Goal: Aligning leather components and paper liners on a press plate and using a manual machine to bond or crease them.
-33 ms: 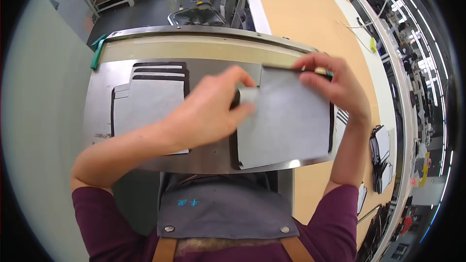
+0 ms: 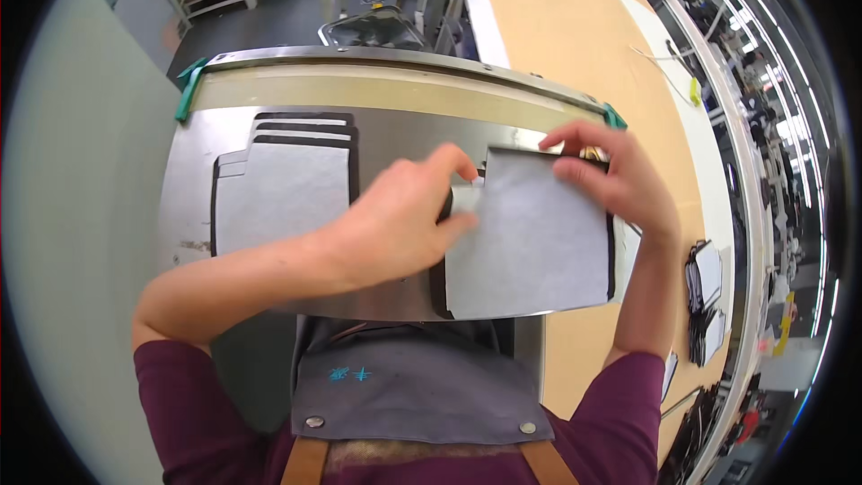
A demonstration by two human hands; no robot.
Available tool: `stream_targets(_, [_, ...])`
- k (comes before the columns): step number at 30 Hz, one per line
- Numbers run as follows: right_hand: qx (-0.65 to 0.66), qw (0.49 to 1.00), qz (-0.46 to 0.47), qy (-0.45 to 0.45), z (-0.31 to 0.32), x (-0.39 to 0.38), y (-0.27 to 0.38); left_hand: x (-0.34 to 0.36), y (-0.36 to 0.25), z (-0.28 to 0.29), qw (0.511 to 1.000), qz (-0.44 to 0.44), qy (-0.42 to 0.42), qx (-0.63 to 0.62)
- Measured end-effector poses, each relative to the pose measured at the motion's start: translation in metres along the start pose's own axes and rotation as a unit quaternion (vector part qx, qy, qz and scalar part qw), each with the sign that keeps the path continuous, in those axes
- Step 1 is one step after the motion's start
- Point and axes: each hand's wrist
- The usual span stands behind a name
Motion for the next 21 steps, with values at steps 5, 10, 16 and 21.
stream_targets(5, [-0.249,0.963,0.062,-0.088,-0.089,-0.033,-0.035,-0.025,0.031,-0.021,0.982,-0.032,-0.02,0.186])
stream_targets(10, [-0.289,0.954,0.063,-0.038,-0.097,-0.031,-0.032,-0.053,0.074,0.032,0.871,-0.072,-0.132,0.469])
stream_targets(16, [-0.234,0.963,0.107,-0.076,-0.087,-0.014,-0.013,-0.046,0.08,0.074,0.95,-0.054,-0.045,0.304])
stream_targets(21, [0.134,0.986,0.098,0.016,-0.109,0.027,0.044,-0.035,0.057,0.077,0.956,-0.159,-0.084,0.233])
Point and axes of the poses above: each hand's wrist, its own x-axis towards the middle knuckle, its own z-axis out of the back of the hand, y = z × x, and after that the axes turned 14 degrees about -z, right-handed
